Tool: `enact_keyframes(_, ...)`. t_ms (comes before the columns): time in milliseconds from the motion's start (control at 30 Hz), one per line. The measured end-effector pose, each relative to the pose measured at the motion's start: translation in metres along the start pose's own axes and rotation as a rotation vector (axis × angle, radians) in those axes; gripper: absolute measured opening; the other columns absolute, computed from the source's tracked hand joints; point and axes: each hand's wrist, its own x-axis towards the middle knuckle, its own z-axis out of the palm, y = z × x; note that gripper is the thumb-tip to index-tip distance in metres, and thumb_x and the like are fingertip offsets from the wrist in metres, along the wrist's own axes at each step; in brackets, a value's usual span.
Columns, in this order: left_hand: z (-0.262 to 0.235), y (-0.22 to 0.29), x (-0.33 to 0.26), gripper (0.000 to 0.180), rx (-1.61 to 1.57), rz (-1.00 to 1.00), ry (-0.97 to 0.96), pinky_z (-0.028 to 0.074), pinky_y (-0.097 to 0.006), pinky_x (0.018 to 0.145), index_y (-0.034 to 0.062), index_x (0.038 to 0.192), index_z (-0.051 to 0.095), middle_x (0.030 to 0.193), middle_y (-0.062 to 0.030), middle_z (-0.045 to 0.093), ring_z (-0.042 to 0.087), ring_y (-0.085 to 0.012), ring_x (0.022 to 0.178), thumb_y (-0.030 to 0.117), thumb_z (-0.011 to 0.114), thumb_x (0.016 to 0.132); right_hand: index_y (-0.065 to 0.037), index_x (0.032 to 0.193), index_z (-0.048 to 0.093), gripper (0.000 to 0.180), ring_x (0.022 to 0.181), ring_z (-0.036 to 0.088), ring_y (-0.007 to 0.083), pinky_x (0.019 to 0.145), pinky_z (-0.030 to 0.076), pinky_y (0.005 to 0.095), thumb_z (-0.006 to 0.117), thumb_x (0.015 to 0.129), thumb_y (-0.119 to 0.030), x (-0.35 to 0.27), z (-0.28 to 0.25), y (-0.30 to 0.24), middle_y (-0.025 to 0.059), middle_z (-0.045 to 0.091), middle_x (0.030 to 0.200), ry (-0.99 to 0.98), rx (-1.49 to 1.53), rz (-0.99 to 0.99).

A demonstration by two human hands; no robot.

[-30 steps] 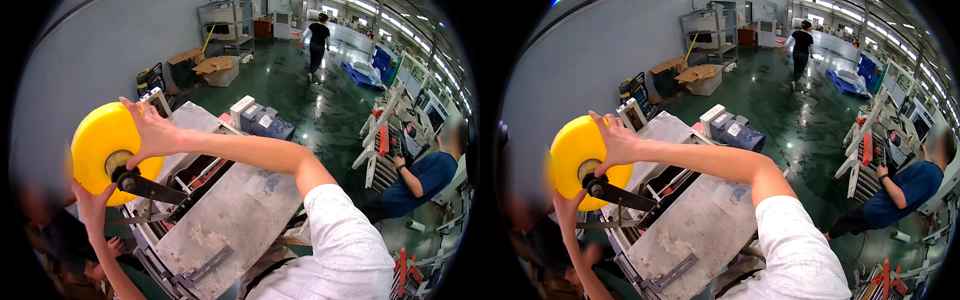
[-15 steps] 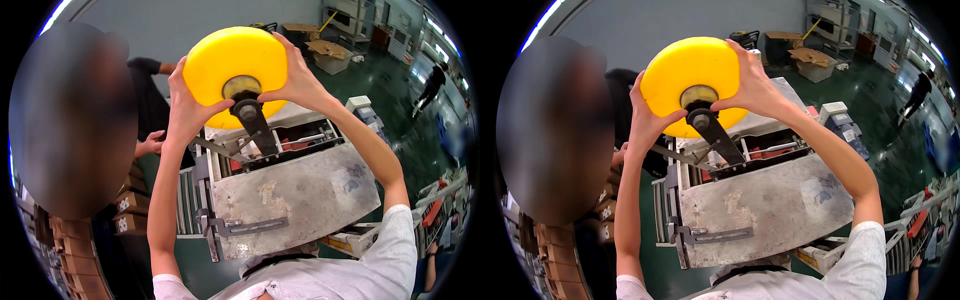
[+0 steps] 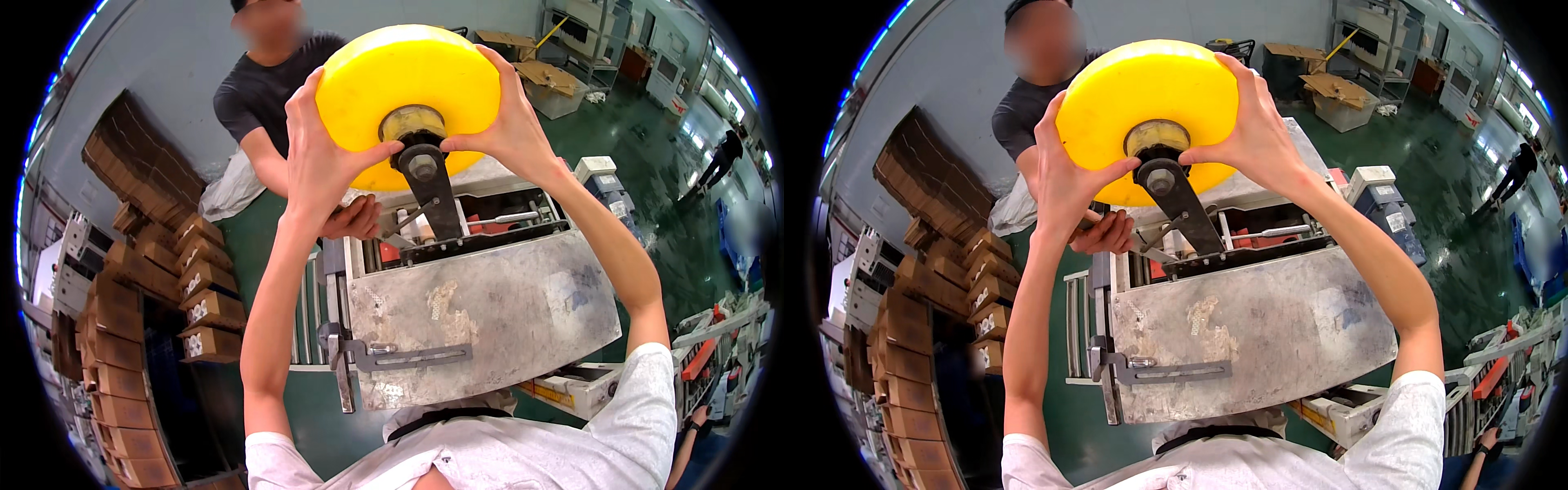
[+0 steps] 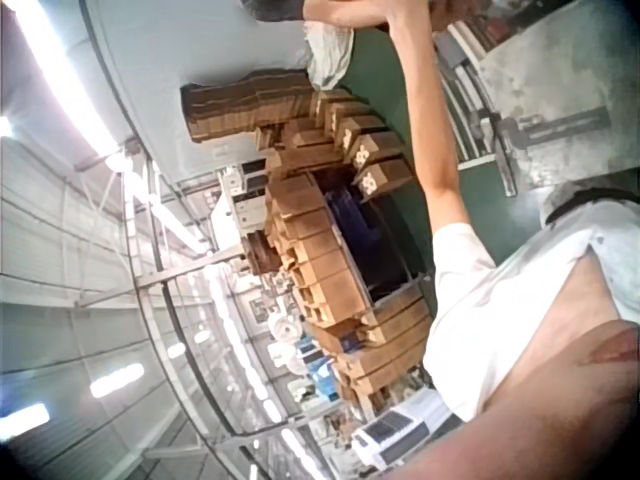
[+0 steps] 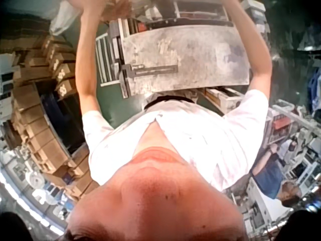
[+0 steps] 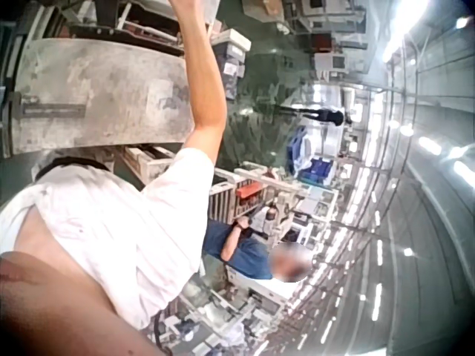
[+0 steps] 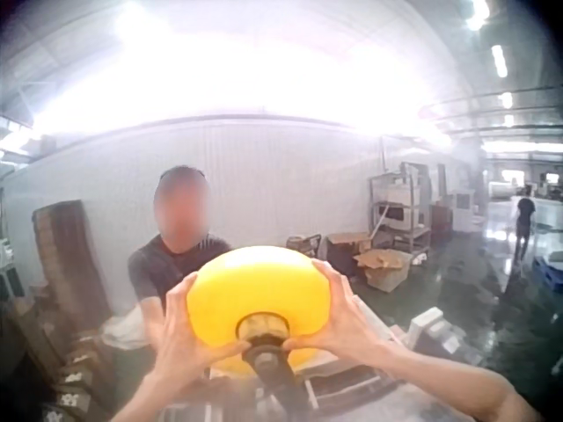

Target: The person picks up a large yellow roll of tape and walks to a machine. They place the roll onto a spindle, align it, and secure it by tightening a clamp mechanism with both hands.

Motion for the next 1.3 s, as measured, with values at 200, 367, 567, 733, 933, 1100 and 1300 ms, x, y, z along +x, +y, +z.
enact_keyframes(200,-0.006,-0.013,-0.004,0.109,-0.064,-0.016,-0.04,0.046,-0.043,0.1,0.0045,0.147,0.026,0.134,-0.0188,0.041,0.047,-0.0328,0.124,0.035,0.091,0.065,-0.013,0.149,0.03,0.108,0.128,0.046,0.0302,0.107,0.04,0.0435,0.091,0.063,-0.039,0.013,-0.005,0.015,0.0176,0.045,0.136,-0.032,0.059,-0.026)
enact_keyframes(367,-0.022,-0.05,-0.004,0.092,-0.487,-0.347,-0.257,0.051,-0.035,0.095,0.0016,0.144,0.033,0.128,-0.0188,0.054,0.059,-0.0277,0.114,0.037,0.085,0.077,-0.006,0.141,0.044,0.079,0.121,0.052,0.0186,0.105,0.041,0.0363,0.075,0.083,-0.05,0.03,-0.021,0.036,0.0097,0.06,0.121,-0.195,0.364,0.202)
enact_keyframes(567,-0.024,-0.066,0.016,0.06,-0.659,-0.487,-0.479,0.043,-0.028,0.096,0.0027,0.131,0.051,0.116,-0.0074,0.062,0.056,-0.0137,0.108,0.043,0.069,0.09,-0.006,0.133,0.051,0.074,0.115,0.054,0.0151,0.102,0.041,0.0335,0.061,0.088,-0.064,0.007,0.0,0.067,0.0048,0.061,0.118,-0.257,0.79,0.568)
enact_keyframes(733,-0.021,-0.071,0.016,0.064,-0.62,-0.446,-0.471,0.042,-0.028,0.098,0.0024,0.132,0.053,0.118,-0.005,0.061,0.055,-0.0131,0.11,0.046,0.069,0.088,-0.006,0.13,0.053,0.068,0.109,0.057,0.0141,0.097,0.042,0.03,0.062,0.089,-0.06,0.004,0.014,0.051,0.0046,0.062,0.113,-0.089,0.798,0.604)
enact_keyframes(933,-0.021,-0.07,0.017,0.067,-0.704,-0.487,-0.511,0.041,-0.028,0.1,0.0019,0.134,0.051,0.12,-0.0067,0.062,0.055,-0.0143,0.112,0.043,0.073,0.086,-0.007,0.13,0.054,0.063,0.108,0.058,0.0146,0.097,0.042,0.0296,0.064,0.089,-0.055,0.006,0.006,0.053,0.0052,0.063,0.113,-0.093,0.758,0.521)
enact_keyframes(1100,-0.027,-0.07,0.018,0.068,-0.747,-0.533,-0.532,0.039,-0.031,0.105,0.004,0.138,0.049,0.124,-0.0077,0.06,0.054,-0.0168,0.117,0.037,0.075,0.085,-0.006,0.129,0.054,0.059,0.107,0.058,0.0147,0.097,0.042,0.03,0.067,0.09,-0.048,0.01,0.005,0.051,0.0052,0.063,0.113,-0.111,0.852,0.539)
enact_keyframes(1300,-0.017,-0.033,0.016,0.061,-0.658,-0.502,-0.358,0.045,-0.031,0.099,0.0051,0.13,0.054,0.115,-0.007,0.064,0.059,-0.0169,0.111,0.037,0.076,0.084,-0.005,0.125,0.056,0.057,0.111,0.055,0.0141,0.098,0.041,0.0302,0.067,0.09,-0.048,0.016,0.002,0.075,0.0051,0.062,0.111,-0.107,0.881,0.45)
